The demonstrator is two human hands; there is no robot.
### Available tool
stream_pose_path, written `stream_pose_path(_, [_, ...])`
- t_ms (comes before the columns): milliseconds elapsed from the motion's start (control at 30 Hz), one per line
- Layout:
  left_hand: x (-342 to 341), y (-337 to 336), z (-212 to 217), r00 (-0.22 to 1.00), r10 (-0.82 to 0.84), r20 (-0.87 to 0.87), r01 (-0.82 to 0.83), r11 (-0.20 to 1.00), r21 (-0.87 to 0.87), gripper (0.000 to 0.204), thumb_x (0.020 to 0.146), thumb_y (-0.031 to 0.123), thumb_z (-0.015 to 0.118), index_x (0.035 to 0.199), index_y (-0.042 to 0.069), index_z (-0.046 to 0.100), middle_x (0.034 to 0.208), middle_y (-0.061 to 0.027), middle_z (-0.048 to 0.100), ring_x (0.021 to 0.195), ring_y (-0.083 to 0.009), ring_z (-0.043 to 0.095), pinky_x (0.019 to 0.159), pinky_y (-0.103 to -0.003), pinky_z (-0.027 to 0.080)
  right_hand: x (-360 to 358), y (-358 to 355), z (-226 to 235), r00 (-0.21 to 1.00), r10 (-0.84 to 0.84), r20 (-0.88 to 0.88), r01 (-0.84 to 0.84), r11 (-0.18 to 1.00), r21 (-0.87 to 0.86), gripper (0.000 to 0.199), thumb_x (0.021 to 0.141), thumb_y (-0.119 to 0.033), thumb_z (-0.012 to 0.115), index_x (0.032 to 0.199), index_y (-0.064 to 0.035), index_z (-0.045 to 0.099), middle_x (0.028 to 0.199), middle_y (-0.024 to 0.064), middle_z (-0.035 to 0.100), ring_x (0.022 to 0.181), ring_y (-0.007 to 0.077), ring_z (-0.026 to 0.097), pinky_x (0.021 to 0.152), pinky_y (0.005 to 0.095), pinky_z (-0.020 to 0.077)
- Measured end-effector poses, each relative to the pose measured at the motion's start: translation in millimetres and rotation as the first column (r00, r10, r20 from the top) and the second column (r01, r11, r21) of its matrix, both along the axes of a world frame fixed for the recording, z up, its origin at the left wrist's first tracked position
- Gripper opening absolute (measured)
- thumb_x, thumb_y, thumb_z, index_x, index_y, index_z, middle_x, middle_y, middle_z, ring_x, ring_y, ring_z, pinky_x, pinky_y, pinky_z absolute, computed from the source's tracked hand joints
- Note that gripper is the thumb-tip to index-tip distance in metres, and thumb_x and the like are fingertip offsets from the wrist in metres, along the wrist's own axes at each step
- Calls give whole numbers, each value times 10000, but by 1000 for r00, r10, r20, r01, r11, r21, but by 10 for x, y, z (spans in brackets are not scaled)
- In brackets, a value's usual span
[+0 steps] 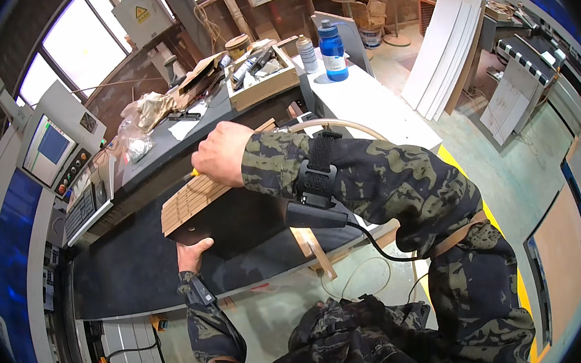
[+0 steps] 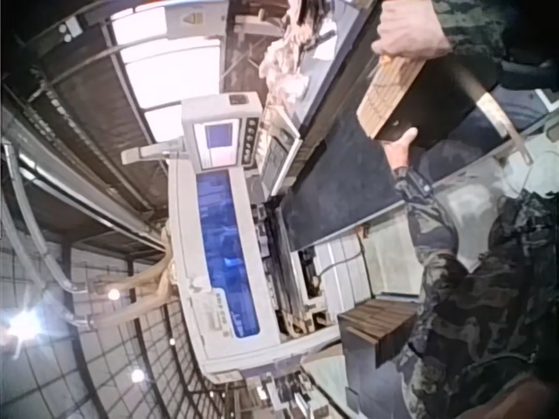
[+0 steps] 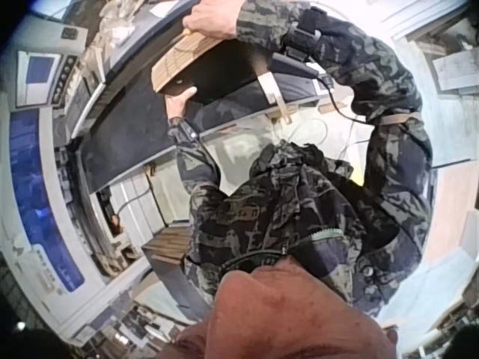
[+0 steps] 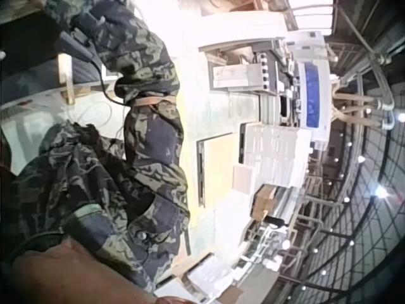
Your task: The recorder uses a utility knife to trim and process furniture panels before stacking them in a manufacturing facility.
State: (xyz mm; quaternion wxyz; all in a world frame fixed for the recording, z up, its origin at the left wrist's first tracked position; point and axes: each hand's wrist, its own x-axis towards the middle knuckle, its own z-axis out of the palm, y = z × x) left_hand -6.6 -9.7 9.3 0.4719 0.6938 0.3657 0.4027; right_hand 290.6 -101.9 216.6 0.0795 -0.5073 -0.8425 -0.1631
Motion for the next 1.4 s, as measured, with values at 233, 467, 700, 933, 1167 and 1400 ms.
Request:
stream_pose_path(233, [67,54,-17,999,-30,22,30,999,11,753,592,158,872,1236,20,506,1130,-52,520,1052,-193,527,944,-336,442,77,-180,106,1000,-7,-28,4,995,-102,225,840,-150,593,1033,-35,608,757,158,681,771,334,703,671,442,551])
stream_pose_path(467, [8,-13,7,998,25,59,-27,999,42,668,592,196,876,1150,5,561,1077,-69,571,990,-208,561,899,-348,471,53,-140,43,997,-30,-74,22,995,-100,193,846,-156,592,987,-25,597,774,167,684,785,341,702,682,458,551])
stream_pose_path(700, [124,48,-10,995,-40,97,38,999,19,663,589,145,868,1158,14,552,1086,-60,558,1001,-199,554,900,-334,472,174,-326,14,994,-7,-107,-10,988,-157,197,859,-167,581,1001,-30,590,751,153,673,745,338,696,659,455,552])
stream_pose_path(933, [-63,133,-144,991,-57,119,58,998,-1,709,612,128,876,1224,29,530,1104,-31,537,1025,-171,537,915,-321,447,426,-1032,218,995,-99,11,99,981,-170,158,872,-125,551,1022,-75,539,655,114,616,601,325,653,550,459,503])
stream_pose_path(1167, [-4,70,-79,994,-33,101,30,999,32,608,591,175,880,1095,17,579,1028,-48,569,952,-188,559,863,-329,464,974,-1464,207,968,-249,41,252,959,-132,152,915,-203,580,1012,-88,551,594,100,590,570,326,636,518,462,465])
stream_pose_path(1400, [18,113,-132,994,-38,104,34,999,35,638,593,173,899,1115,13,569,1037,-37,562,941,-179,554,853,-323,463,1186,-1217,201,968,-251,24,252,963,-96,193,918,-250,588,1014,-84,571,622,123,603,591,350,640,560,471,496])
